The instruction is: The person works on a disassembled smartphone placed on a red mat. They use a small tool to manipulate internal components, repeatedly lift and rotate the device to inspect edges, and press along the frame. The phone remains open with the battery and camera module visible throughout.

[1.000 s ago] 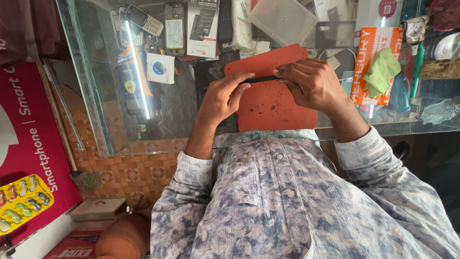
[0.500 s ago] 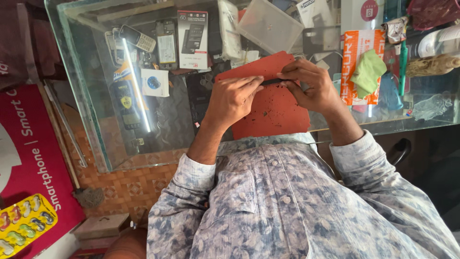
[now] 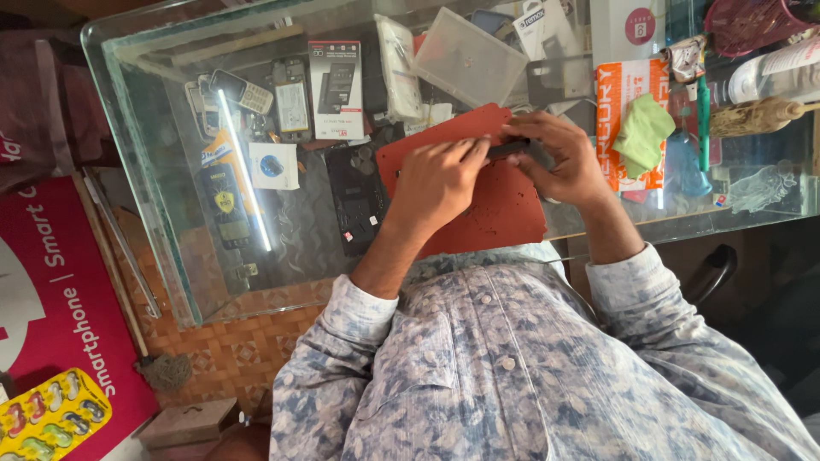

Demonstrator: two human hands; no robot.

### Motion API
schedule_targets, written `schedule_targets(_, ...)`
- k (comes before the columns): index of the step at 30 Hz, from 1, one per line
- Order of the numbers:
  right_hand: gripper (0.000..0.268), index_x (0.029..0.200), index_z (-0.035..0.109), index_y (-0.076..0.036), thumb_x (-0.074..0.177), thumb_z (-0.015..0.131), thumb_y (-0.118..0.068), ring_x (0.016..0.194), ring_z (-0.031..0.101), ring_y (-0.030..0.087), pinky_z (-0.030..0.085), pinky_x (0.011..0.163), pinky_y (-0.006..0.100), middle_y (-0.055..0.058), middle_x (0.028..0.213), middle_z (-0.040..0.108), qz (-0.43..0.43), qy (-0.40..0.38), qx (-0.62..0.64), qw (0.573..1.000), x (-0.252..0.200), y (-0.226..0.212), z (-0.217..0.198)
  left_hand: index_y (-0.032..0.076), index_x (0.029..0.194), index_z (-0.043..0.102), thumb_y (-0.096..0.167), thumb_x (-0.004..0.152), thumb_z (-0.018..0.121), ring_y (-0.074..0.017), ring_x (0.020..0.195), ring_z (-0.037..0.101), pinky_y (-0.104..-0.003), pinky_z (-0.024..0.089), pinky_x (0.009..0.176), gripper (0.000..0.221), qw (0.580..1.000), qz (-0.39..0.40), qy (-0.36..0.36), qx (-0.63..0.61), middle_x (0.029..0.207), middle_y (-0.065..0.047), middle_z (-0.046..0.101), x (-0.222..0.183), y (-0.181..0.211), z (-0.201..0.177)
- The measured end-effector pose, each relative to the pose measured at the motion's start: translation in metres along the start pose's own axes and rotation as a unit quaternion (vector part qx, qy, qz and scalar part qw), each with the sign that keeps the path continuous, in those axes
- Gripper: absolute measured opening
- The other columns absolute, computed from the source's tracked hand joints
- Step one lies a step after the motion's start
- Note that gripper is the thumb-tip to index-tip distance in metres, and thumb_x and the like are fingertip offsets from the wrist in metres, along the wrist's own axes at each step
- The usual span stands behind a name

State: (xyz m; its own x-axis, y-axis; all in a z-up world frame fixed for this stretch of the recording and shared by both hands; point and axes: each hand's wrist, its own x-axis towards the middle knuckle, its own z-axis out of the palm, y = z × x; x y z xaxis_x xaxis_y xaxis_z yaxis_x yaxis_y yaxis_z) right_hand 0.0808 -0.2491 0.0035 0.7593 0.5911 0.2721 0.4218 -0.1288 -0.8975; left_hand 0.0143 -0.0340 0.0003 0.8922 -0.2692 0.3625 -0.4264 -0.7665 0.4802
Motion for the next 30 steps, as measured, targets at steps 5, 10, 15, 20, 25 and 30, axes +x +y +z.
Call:
schedule_targets(5,0.028,0.114,0.072,-0.002,0.088,0.076,0.006,0.105,0.072,0.027,0.056,0.094,0.035,0.013,0.112,0.073,0.025,0.039,-0.061,0.997,-0.005,0.0,0.001,0.001,0.116,0.072,0.014,0.095,0.069,-0.0239,0.079,0.074,-0.039,0.057,0.065,0.025,1.0,-0.004,-0.026,0.01,0.1,-0.009,0.076,0.007,0.008,0.014)
schedule_targets(10,0.025,0.112,0.073,-0.002,0.089,0.08,0.003,0.101,0.072,0.025,0.056,0.09,0.034,0.011,0.108,0.073,0.025,0.024,-0.066,0.997,0.0,-0.005,-0.004,0.002,0.116,0.072,0.014,0.096,0.068,-0.0229,0.074,0.074,-0.036,0.056,0.062,0.024,0.999,-0.002,-0.038,-0.005,0.099,-0.008,0.076,0.009,0.004,0.016)
schedule_targets(15,0.041,0.122,0.069,0.004,0.083,0.081,0.0,0.109,0.068,0.031,0.054,0.095,0.037,0.019,0.121,0.069,-0.018,0.007,-0.051,0.999,-0.009,-0.003,-0.014,0.003,0.114,0.072,0.014,0.095,0.076,-0.0251,0.076,0.074,-0.037,0.056,0.064,0.023,0.995,-0.003,0.035,-0.09,0.102,-0.008,0.077,0.005,0.005,-0.001)
schedule_targets(20,0.025,0.117,0.068,0.002,0.093,0.072,0.008,0.1,0.071,0.021,0.06,0.086,0.03,0.015,0.112,0.071,0.034,0.053,0.002,0.998,-0.017,-0.024,-0.004,0.001,0.121,0.07,0.009,0.1,0.073,-0.0216,0.093,0.079,-0.031,0.064,0.077,0.022,0.931,-0.088,0.103,-0.338,0.111,-0.011,0.077,-0.01,0.01,-0.018)
schedule_targets(25,0.027,0.111,0.069,0.002,0.088,0.079,0.01,0.093,0.073,0.02,0.059,0.081,0.029,0.012,0.102,0.07,0.002,0.032,-0.035,0.999,-0.009,-0.049,0.013,0.001,0.122,0.061,0.014,0.096,0.077,-0.0256,0.11,0.075,-0.035,0.063,0.095,0.034,0.918,-0.049,0.13,-0.372,0.117,-0.014,0.073,-0.02,0.013,-0.041)
schedule_targets(30,0.024,0.113,0.068,0.002,0.091,0.072,0.012,0.097,0.071,0.022,0.06,0.083,0.031,0.013,0.109,0.067,-0.005,0.015,0.051,0.999,0.002,-0.058,0.021,0.004,0.119,0.066,0.006,0.098,0.077,-0.026,0.111,0.077,-0.034,0.065,0.094,0.023,0.939,-0.025,0.132,-0.318,0.115,-0.013,0.076,-0.023,0.01,-0.046)
